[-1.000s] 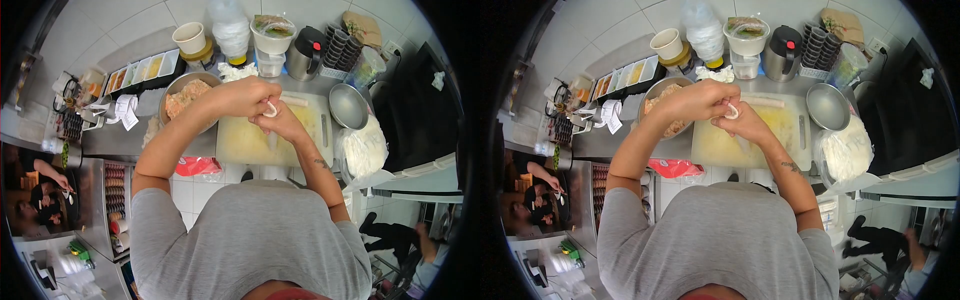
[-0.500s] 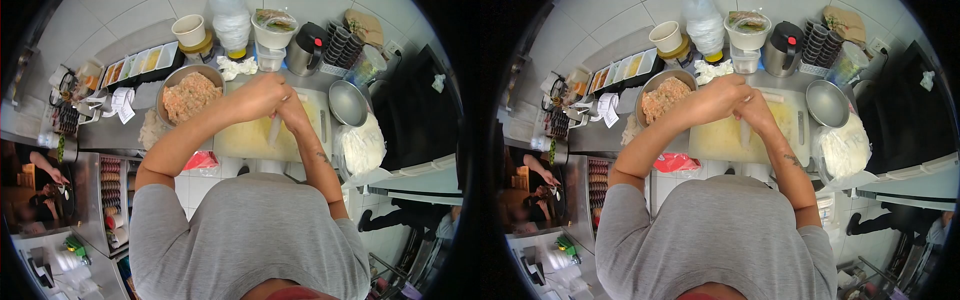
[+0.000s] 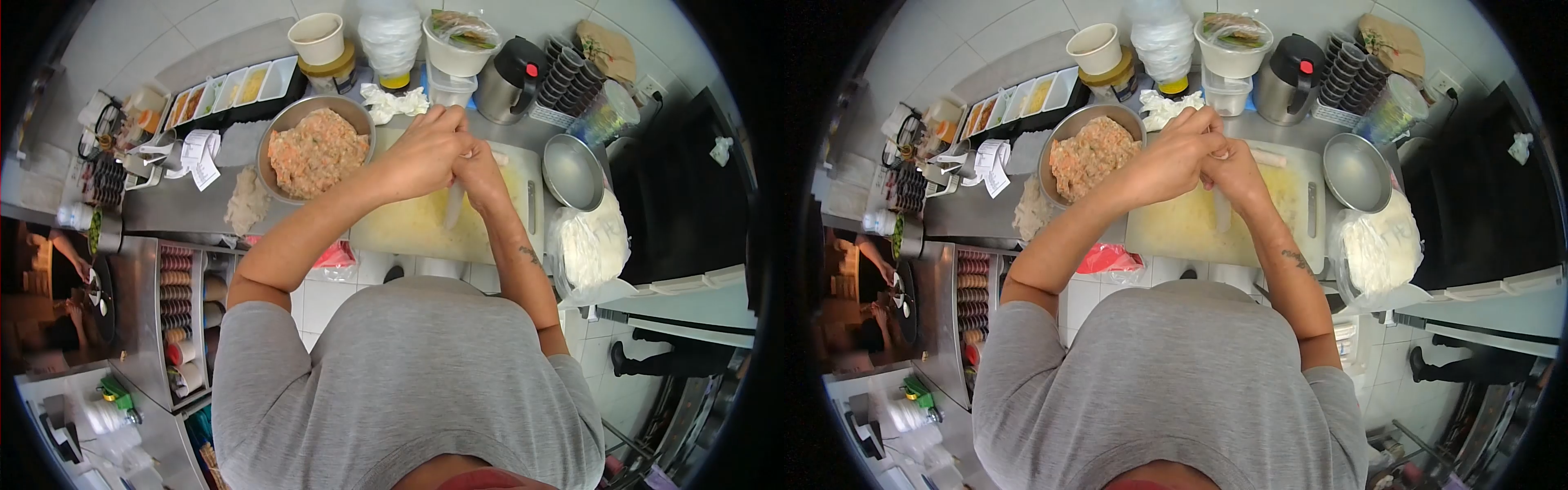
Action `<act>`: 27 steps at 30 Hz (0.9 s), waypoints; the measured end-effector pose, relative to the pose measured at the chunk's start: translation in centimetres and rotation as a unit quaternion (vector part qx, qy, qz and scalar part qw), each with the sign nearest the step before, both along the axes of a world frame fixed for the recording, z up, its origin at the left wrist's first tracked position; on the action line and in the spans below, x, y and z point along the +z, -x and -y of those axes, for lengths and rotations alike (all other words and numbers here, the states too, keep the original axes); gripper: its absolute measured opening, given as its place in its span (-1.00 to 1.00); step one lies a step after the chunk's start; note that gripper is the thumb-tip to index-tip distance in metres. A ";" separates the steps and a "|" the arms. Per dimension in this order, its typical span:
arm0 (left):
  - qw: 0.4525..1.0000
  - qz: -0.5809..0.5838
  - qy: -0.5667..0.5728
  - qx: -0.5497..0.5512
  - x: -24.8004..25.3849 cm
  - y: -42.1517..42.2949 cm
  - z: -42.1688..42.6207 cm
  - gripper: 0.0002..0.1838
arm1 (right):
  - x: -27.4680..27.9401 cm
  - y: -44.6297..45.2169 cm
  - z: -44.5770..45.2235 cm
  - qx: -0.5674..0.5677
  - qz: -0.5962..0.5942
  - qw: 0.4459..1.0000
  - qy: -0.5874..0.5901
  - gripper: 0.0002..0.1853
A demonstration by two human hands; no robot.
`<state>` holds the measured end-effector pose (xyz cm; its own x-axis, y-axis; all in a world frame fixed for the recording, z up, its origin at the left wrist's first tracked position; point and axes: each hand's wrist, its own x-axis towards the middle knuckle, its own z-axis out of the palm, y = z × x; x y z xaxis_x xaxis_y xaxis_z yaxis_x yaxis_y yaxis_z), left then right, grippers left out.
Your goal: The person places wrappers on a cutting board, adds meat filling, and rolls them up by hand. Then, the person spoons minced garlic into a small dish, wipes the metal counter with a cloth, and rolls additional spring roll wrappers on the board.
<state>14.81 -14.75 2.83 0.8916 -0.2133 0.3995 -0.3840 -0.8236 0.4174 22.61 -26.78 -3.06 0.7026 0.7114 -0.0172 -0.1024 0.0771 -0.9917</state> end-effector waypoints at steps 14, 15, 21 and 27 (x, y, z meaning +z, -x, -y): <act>0.917 -0.331 0.220 0.004 -14.3 -0.6 -1.7 -0.50 | -6.3 -3.9 3.8 -0.148 -0.298 0.887 -0.320 -0.74; 0.919 -0.339 0.201 0.022 -15.0 -0.3 -2.0 -0.51 | -7.1 -3.6 4.4 -0.180 -0.320 0.873 -0.321 -0.71; 0.977 -0.180 -0.058 0.099 -16.4 -0.5 -3.7 -0.62 | -11.3 -3.6 8.5 -0.202 0.059 0.978 0.005 -0.65; 0.989 -0.050 -0.115 0.073 -17.4 -2.3 1.2 -0.57 | -13.1 -2.7 8.3 -0.162 0.428 0.867 0.198 -0.67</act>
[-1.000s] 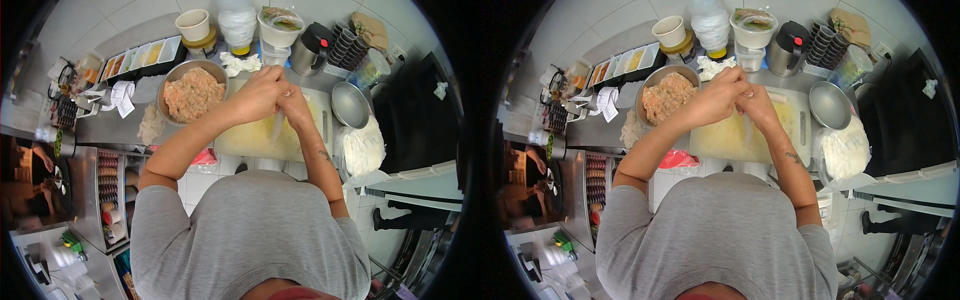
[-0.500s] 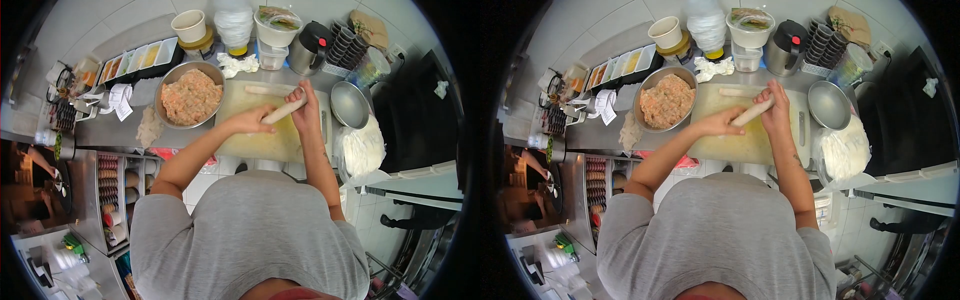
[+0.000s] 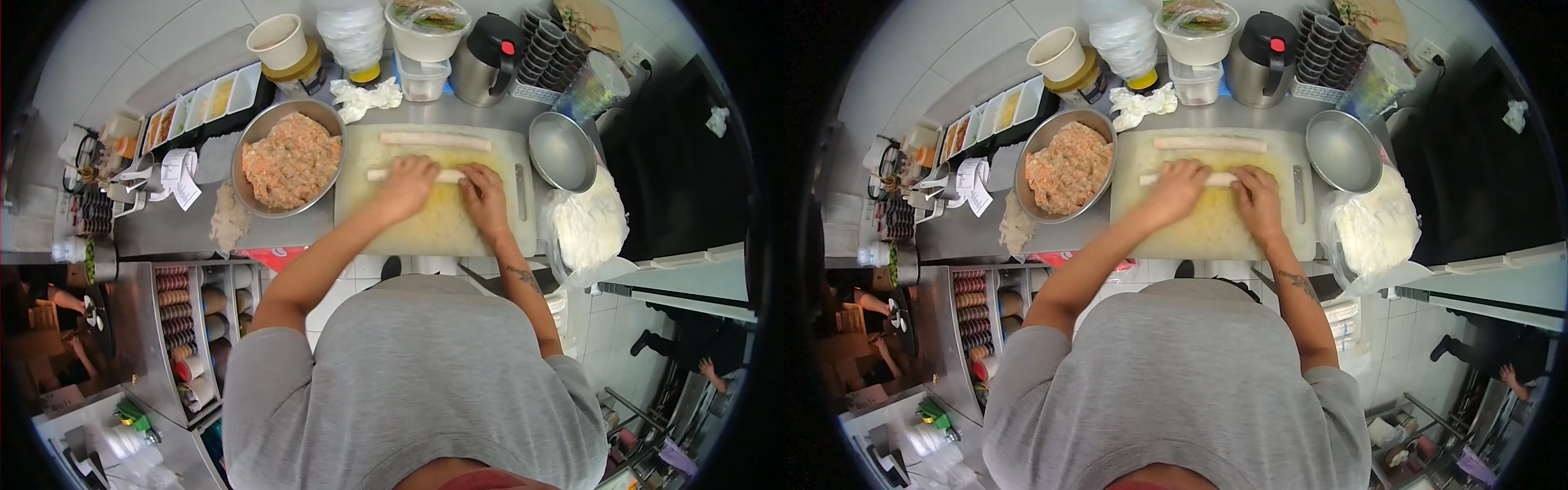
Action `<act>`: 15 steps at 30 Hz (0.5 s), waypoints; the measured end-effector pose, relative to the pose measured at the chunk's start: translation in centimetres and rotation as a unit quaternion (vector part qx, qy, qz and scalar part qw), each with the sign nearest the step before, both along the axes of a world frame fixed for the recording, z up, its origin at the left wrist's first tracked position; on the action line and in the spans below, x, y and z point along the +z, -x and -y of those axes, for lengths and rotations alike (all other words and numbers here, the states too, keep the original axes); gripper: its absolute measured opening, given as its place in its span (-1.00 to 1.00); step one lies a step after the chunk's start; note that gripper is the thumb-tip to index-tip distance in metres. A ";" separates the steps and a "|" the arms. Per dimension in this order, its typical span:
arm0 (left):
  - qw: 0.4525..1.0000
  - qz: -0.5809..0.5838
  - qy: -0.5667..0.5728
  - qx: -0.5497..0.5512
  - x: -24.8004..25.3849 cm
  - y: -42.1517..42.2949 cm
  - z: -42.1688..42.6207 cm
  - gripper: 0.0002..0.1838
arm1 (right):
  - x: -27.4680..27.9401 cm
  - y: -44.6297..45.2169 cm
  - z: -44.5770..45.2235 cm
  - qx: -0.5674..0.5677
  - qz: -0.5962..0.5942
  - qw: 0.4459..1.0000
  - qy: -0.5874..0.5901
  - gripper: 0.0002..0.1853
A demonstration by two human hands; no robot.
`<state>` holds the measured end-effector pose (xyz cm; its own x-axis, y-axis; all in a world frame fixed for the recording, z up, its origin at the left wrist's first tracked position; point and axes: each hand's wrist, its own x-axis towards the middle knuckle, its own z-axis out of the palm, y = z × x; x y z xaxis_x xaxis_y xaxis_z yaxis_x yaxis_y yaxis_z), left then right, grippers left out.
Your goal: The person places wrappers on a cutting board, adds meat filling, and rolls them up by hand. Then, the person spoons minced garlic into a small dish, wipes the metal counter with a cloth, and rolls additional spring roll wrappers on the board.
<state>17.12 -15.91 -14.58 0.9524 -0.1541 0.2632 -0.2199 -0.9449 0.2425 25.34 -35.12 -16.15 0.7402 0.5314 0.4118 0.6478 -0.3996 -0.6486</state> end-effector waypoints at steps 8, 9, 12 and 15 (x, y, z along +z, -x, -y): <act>0.993 0.088 -0.073 0.031 -1.7 0.6 -0.7 -0.44 | 0.0 -1.0 -0.9 -0.044 0.048 0.997 0.040 -0.67; 0.992 0.079 -0.086 0.051 -1.5 1.5 -2.1 -0.44 | 0.2 -0.8 -1.0 -0.054 0.050 0.997 0.035 -0.66; 0.987 0.086 -0.060 0.122 -1.3 3.6 -4.9 -0.48 | 0.3 -0.9 -0.8 -0.027 0.073 0.996 0.045 -0.63; 0.986 0.089 -0.058 0.127 -0.8 3.8 -4.7 -0.42 | 0.3 -1.1 -0.3 -0.003 0.056 0.997 0.048 -0.60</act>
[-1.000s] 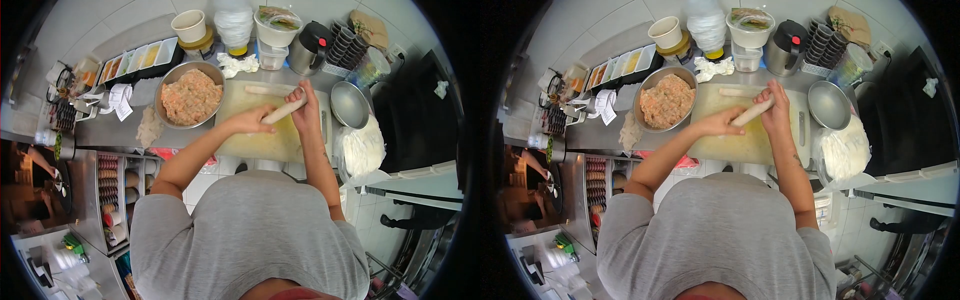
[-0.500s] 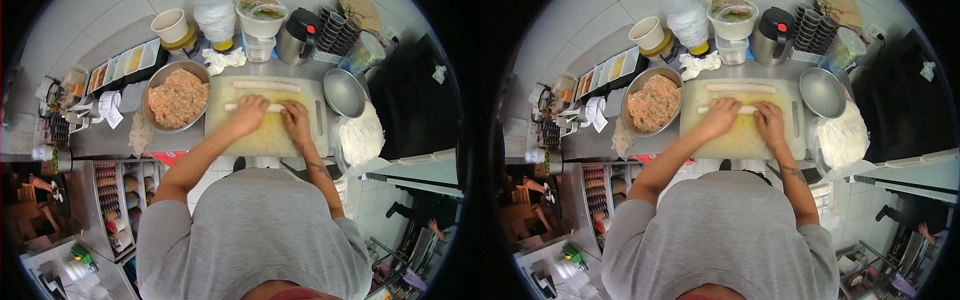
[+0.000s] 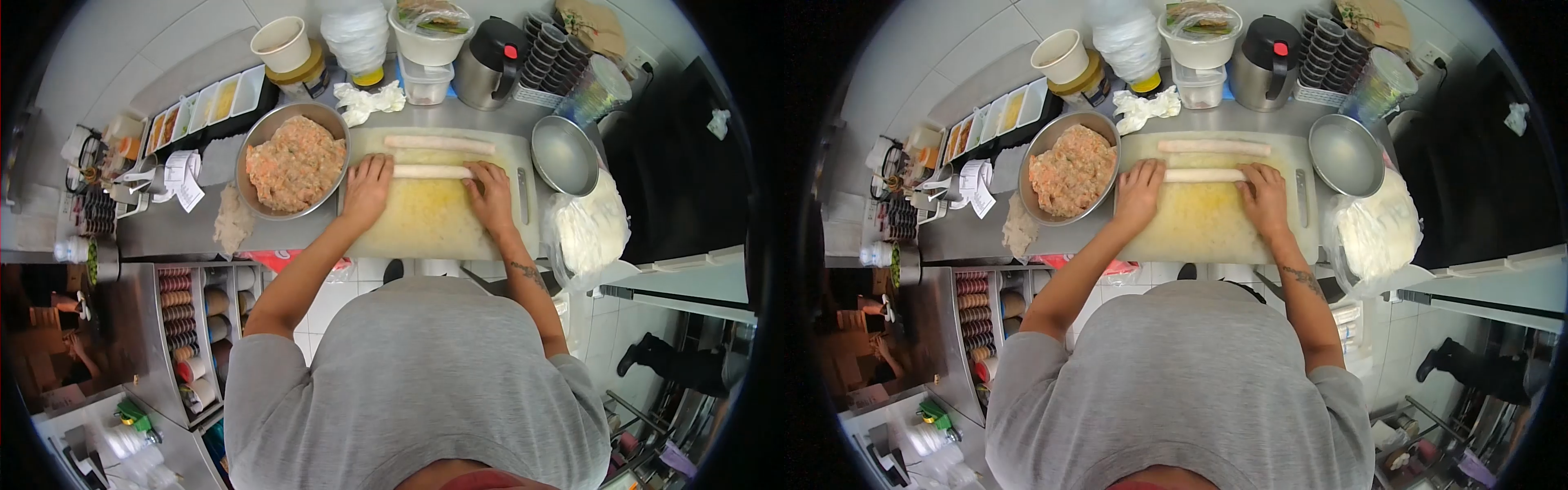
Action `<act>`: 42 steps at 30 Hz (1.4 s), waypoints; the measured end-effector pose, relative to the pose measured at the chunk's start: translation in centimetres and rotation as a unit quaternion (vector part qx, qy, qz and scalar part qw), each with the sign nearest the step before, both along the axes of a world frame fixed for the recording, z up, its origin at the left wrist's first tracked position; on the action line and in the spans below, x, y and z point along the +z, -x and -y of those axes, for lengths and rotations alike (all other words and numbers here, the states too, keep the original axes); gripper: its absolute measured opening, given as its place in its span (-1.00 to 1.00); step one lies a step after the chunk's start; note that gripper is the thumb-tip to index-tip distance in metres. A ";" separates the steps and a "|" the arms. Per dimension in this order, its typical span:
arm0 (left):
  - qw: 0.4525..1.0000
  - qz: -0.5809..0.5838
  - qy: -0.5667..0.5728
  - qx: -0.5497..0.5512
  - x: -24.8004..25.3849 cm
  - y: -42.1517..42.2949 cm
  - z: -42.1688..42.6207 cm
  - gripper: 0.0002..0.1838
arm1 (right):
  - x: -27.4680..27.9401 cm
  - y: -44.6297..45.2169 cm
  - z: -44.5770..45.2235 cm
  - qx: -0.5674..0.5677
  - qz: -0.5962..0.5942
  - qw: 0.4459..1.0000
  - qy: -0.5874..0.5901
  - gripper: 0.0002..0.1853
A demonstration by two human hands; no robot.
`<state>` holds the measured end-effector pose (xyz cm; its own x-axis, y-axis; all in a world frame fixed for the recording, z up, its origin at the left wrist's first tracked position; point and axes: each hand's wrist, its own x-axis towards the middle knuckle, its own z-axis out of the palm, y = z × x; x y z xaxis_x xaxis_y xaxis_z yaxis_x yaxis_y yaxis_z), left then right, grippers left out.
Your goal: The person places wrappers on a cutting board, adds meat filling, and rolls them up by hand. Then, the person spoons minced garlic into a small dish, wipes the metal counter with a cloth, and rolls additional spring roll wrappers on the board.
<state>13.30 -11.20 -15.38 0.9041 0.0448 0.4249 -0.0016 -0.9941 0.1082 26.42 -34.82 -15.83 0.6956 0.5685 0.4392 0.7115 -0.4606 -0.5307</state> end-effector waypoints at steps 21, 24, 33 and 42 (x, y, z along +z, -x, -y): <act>0.950 -0.102 0.012 -0.296 4.9 -16.2 21.2 -0.39 | -2.4 -0.3 -1.4 -0.049 0.099 0.994 0.027 -0.61; 0.939 -0.151 0.094 -0.295 6.4 -17.2 21.1 -0.47 | -2.4 -0.6 -1.5 -0.008 0.105 0.994 0.016 -0.60; 0.468 -0.127 0.843 -0.232 4.8 -16.0 13.3 -0.58 | -3.0 -1.4 -1.6 -0.002 0.041 0.999 0.031 -0.54; 0.922 -0.107 0.357 -0.104 1.6 -8.7 5.2 -0.48 | 0.0 -0.3 -1.6 0.002 -0.065 0.994 -0.088 -0.25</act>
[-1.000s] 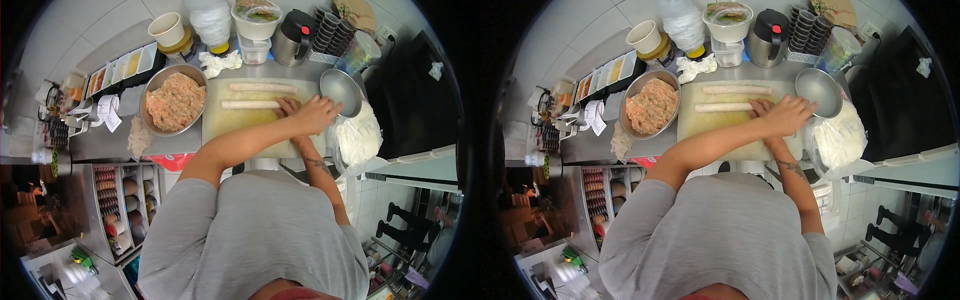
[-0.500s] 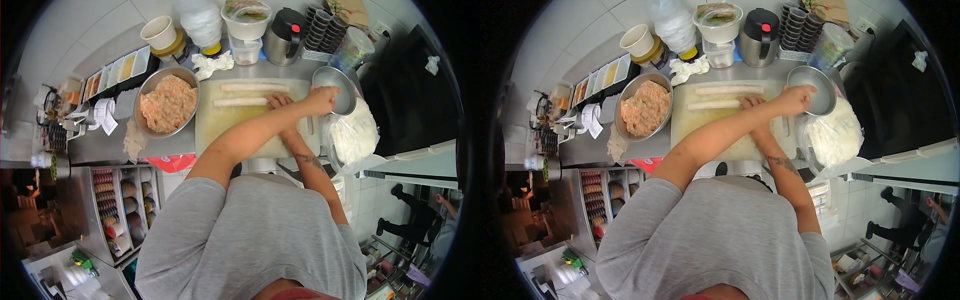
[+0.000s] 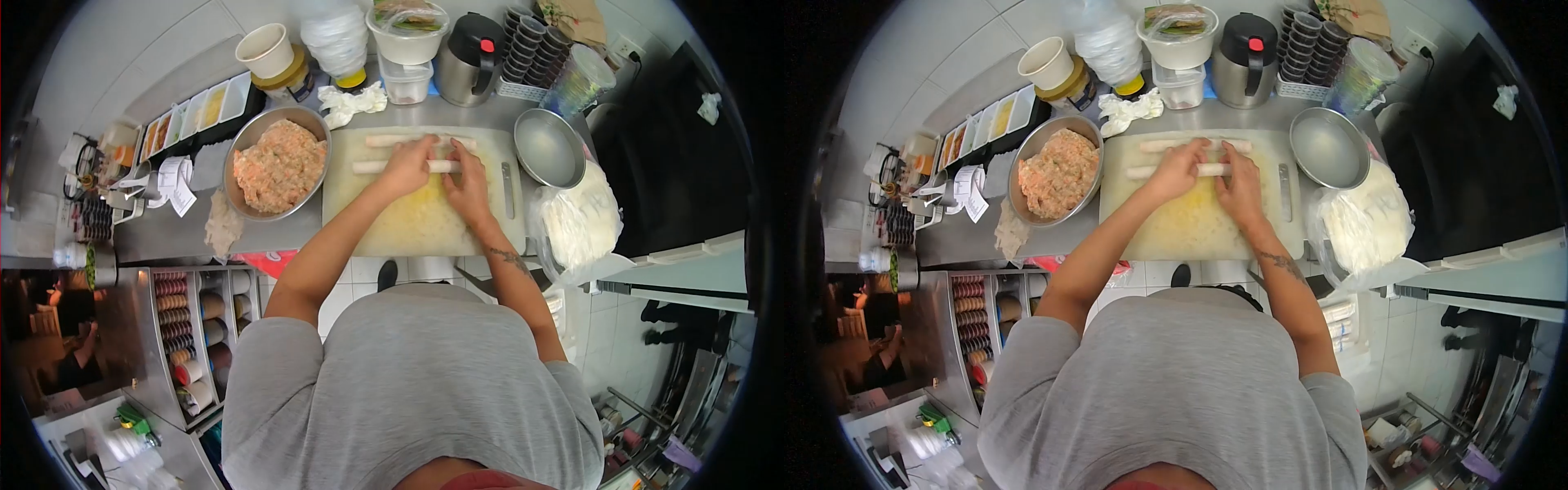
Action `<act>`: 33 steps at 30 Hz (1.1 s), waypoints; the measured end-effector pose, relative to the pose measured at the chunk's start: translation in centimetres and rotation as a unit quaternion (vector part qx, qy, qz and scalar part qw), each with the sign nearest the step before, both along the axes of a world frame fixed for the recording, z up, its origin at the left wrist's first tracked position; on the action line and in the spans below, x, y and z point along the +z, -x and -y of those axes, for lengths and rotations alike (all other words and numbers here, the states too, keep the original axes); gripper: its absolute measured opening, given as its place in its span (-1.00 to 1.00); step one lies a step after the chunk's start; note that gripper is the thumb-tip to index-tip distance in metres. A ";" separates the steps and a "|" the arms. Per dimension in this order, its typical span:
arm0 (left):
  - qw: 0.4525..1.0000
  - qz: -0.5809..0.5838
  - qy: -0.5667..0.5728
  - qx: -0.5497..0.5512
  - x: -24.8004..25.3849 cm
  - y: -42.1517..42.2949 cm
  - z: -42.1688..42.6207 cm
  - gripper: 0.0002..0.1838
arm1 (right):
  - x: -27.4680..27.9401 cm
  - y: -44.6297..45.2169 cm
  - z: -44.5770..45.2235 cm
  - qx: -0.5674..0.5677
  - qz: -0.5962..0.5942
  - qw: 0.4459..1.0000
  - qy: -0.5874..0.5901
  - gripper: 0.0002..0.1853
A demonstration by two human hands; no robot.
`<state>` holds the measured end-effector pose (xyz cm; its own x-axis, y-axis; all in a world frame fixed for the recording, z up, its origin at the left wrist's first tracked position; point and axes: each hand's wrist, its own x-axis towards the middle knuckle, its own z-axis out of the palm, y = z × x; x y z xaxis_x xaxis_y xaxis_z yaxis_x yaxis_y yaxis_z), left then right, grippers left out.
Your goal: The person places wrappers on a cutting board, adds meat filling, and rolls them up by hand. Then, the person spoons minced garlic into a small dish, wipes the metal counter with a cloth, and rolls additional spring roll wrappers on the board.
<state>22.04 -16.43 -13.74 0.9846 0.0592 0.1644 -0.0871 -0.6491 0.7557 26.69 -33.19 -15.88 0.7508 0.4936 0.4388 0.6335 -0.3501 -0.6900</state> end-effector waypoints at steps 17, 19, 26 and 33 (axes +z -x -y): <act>0.894 0.101 -0.436 -0.003 -1.8 7.9 -4.0 -0.39 | -0.2 -1.0 -0.4 0.004 0.151 0.984 0.092 -0.63; 0.892 0.080 -0.442 0.053 -1.5 8.2 -4.9 -0.39 | 0.8 0.2 -0.8 0.019 0.218 0.970 0.102 -0.65; 0.950 0.086 -0.255 0.155 -1.7 6.8 -6.1 -0.62 | 0.2 -2.1 -0.8 0.049 0.194 0.971 0.129 -0.67; 0.945 0.147 -0.200 0.215 -3.7 4.6 -5.3 -0.68 | 1.4 -1.7 1.3 -0.049 0.136 0.981 0.131 -0.68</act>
